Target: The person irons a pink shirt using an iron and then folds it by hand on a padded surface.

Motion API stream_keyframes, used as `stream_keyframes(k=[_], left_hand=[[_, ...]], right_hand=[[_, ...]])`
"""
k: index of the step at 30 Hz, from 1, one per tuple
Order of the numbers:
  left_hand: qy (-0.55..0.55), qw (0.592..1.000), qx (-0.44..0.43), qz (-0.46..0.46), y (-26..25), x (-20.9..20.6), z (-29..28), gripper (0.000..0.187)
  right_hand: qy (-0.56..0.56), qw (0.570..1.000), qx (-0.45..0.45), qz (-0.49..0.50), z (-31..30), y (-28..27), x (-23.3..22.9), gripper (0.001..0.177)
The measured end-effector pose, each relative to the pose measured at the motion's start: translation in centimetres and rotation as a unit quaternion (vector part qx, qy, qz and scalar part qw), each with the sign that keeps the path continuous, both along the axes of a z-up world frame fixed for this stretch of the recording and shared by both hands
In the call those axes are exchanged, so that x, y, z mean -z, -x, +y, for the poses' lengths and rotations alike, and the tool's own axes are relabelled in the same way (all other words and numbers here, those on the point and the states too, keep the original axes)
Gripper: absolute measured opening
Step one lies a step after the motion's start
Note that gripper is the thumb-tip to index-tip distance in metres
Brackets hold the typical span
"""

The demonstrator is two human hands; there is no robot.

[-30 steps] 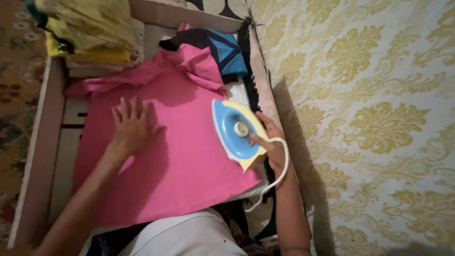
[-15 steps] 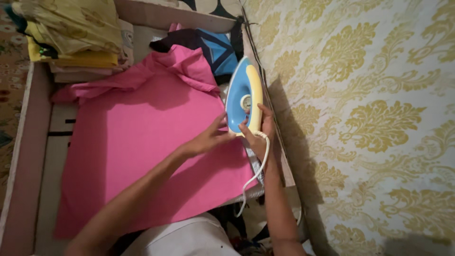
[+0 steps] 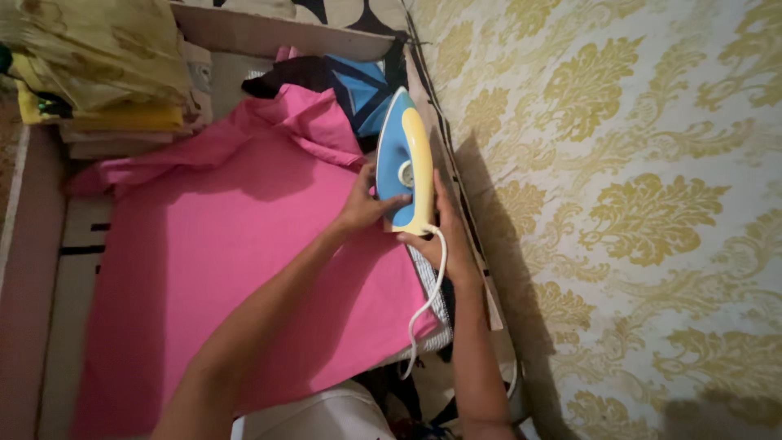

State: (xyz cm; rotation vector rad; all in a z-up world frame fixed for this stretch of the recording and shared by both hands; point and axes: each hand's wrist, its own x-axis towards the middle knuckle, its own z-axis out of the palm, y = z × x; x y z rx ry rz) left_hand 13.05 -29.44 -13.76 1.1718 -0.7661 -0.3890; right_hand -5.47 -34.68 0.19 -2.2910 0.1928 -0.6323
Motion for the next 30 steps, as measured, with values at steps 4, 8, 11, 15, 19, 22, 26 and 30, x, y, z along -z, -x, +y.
stream_keyframes(k=[4, 8, 11, 15, 19, 22, 26, 30], left_hand=[[0.003, 0.998, -0.062, 0.005, 1.0, -0.9, -0.6, 0.089], [0.018, 0.994, -0.084, 0.068, 1.2, -3.2, -1.1, 0.077], [0.002, 0.991, -0.132, 0.037, 0.9, -3.2, -1.7, 0.076], [0.043, 0.990, -0.118, 0.056, 0.1, -1.4, -3.2, 0.073], [0.094, 0.990, -0.080, 0.068, -0.7, 0.2, -3.4, 0.075], [0.080, 0.990, -0.092, 0.066, -0.3, -0.2, -3.1, 0.073], [0.082, 0.985, -0.152, 0.012, 1.9, -2.1, -1.9, 0.071], [0.050, 0.987, -0.154, 0.020, 3.3, -4.7, -0.2, 0.072]], right_hand=[[-0.198, 0.980, 0.026, -0.013, -1.8, 1.8, 1.7, 0.091], [-0.370, 0.924, 0.090, 0.026, -0.9, 4.4, 0.6, 0.083], [-0.369, 0.925, 0.048, 0.073, 0.3, 5.8, -1.7, 0.098], [-0.257, 0.952, -0.007, 0.164, 2.1, 7.7, -5.1, 0.116], [-0.133, 0.946, 0.039, 0.293, 1.8, 12.9, -9.3, 0.111], [-0.084, 0.934, 0.159, 0.309, -1.2, 15.4, -9.7, 0.088], [-0.021, 0.934, 0.291, 0.207, -7.1, 14.9, -5.1, 0.052], [-0.029, 0.960, 0.240, 0.139, -10.4, 15.8, -2.2, 0.042]])
